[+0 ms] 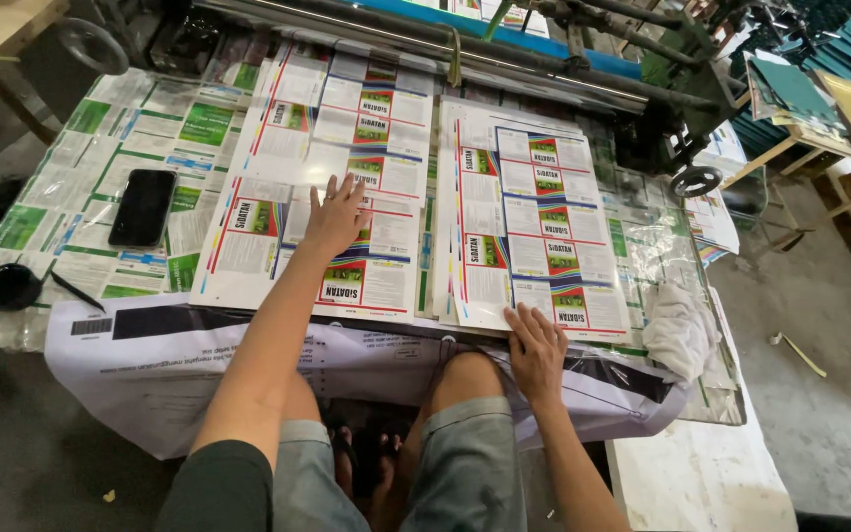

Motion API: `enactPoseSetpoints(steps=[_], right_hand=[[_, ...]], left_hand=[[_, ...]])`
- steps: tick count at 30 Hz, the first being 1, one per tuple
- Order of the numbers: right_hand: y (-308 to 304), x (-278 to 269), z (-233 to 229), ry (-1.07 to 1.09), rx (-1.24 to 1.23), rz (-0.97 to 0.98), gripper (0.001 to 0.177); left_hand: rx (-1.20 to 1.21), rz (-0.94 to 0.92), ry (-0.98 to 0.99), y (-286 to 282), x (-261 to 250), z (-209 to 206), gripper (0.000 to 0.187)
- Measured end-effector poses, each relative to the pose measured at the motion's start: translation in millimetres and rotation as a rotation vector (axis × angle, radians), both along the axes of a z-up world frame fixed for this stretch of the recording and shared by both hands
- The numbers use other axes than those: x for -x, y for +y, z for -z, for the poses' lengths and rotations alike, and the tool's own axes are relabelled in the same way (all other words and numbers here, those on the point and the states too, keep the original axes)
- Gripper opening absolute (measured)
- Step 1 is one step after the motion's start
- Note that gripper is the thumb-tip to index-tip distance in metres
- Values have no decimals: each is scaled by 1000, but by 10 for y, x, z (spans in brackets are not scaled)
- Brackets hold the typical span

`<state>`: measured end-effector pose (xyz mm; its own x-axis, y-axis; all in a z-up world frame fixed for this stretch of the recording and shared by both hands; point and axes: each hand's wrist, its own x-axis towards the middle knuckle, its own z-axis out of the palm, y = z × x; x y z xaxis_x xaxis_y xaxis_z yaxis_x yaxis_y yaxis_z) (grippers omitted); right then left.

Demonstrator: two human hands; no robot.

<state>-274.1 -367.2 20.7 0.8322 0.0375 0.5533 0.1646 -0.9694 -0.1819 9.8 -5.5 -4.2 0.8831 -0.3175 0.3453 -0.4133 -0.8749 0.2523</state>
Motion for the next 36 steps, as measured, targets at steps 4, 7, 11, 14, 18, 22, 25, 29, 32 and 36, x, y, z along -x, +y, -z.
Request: enactPoseSetpoints(steps=[4, 7, 11, 14, 18, 22, 25, 29, 32, 36], right_hand=[[-60, 62, -19, -27, -22, 28, 41], [-47, 54, -128, -132, -119, 204, 39], [40, 178, -23, 127, -35, 261, 44], [19, 93, 20, 198, 106, 184, 56], [-25, 15, 192, 302, 183, 141, 69], [-87, -362, 78, 364, 164, 111, 72], [-109, -696, -4, 445, 142, 102, 74], [-134, -1047, -49, 532, 135, 110, 78], [-127, -1263, -69, 559, 129, 111, 79], [-141, -1451, -66, 581, 105, 120, 80]], left_hand=[[9, 5, 96, 63, 683, -217, 70], [-52, 24, 177, 154, 1263, -398, 76], [-43, 60, 281, 353, 1842, -341, 87], [-74, 74, 267, 424, 1804, -285, 91], [-123, 76, 216, 444, 1911, -408, 87], [-61, 72, 206, 497, 1889, -337, 79], [22, 111, 162, 553, 1866, -304, 67], [24, 112, 178, 548, 1869, -326, 66], [74, 130, 171, 577, 1821, -206, 58], [144, 146, 185, 591, 1824, -214, 30]])
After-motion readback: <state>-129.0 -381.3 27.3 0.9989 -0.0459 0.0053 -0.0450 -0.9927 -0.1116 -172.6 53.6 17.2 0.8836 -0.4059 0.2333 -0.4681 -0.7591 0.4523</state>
